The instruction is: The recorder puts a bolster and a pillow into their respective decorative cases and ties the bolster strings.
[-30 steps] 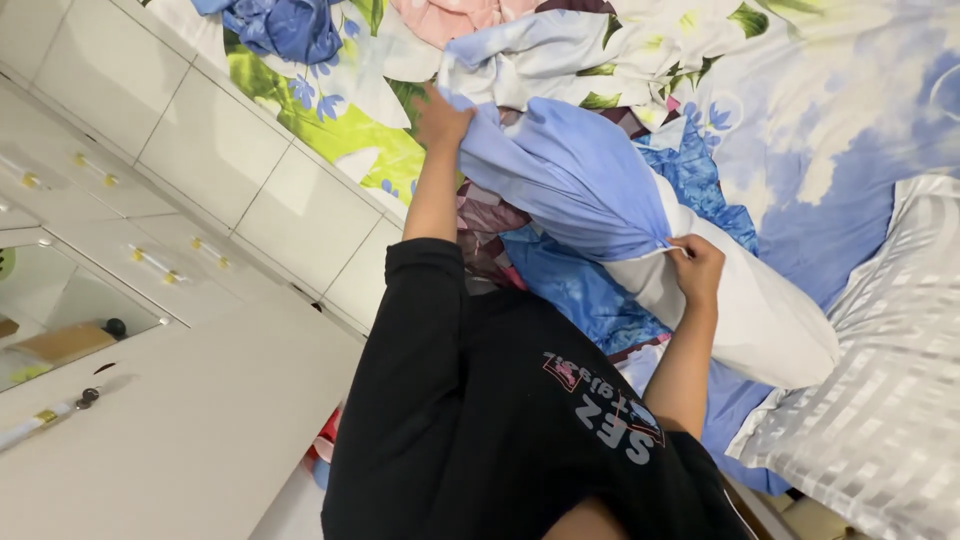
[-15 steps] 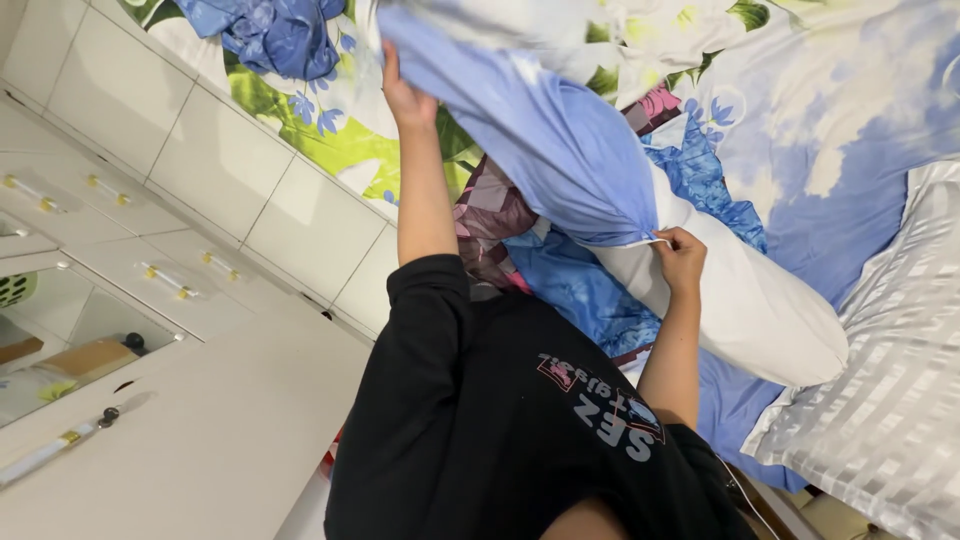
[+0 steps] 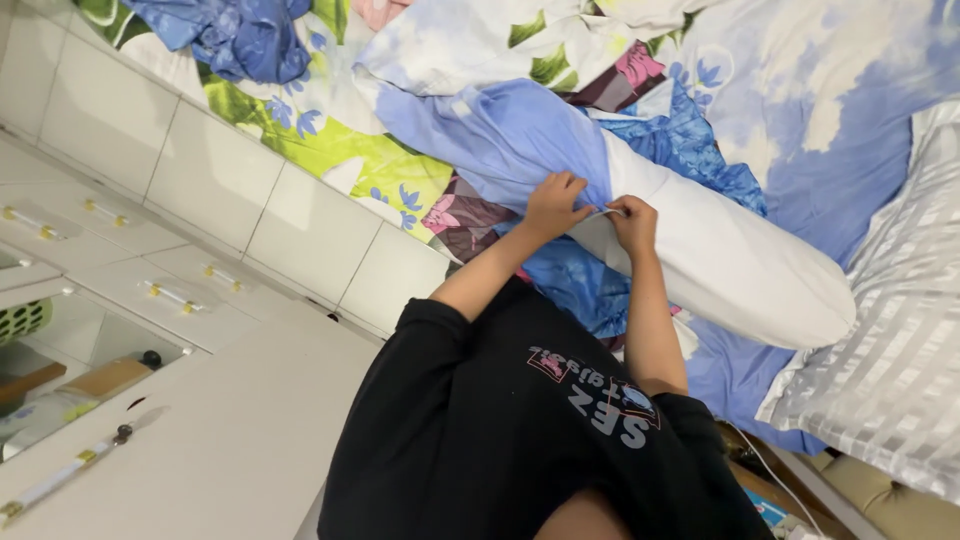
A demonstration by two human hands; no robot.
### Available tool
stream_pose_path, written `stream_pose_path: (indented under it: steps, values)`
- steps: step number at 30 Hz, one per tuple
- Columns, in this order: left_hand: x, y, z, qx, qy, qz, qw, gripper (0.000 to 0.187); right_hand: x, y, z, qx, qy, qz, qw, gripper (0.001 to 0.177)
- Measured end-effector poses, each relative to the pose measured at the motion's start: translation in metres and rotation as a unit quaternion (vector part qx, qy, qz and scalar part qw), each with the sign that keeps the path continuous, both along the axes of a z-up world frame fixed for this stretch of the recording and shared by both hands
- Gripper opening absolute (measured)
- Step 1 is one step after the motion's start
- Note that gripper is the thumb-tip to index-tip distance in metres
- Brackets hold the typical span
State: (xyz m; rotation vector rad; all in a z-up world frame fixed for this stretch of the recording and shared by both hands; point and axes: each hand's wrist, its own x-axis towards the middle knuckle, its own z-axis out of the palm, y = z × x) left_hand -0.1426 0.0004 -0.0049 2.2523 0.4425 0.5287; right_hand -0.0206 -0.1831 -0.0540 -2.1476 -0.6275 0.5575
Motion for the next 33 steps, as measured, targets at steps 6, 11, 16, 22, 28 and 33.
stream_pose_path:
  steps: [6,11,16,22,28,33]
  values:
    - [0.026,-0.044,-0.041,0.065,0.129,0.018,0.989,0.039,-0.023,-0.022,-0.006,0.020,-0.031,0.004,0.999,0.024]
    - [0.001,-0.076,-0.107,0.064,0.193,0.038,0.978,0.028,-0.025,-0.061,0.005,-0.010,-0.073,0.057,0.996,0.041]
    - [-0.030,-0.098,-0.116,-0.029,0.138,0.096,0.985,0.015,-0.024,-0.068,0.002,-0.042,-0.161,0.134,0.977,0.066]
    - [-0.029,-0.139,-0.062,-0.236,0.081,0.129,0.960,0.022,-0.028,-0.067,-0.045,-0.046,-0.214,0.103,0.970,0.070]
    - [-0.031,-0.154,-0.100,-0.142,0.074,0.022,0.987,0.007,-0.020,-0.072,-0.031,-0.069,-0.190,0.112,0.973,0.060]
    - [-0.016,-0.082,-0.073,-0.104,0.417,0.048,0.901,0.037,0.035,-0.075,-0.074,-0.055,-0.094,0.167,0.980,0.030]
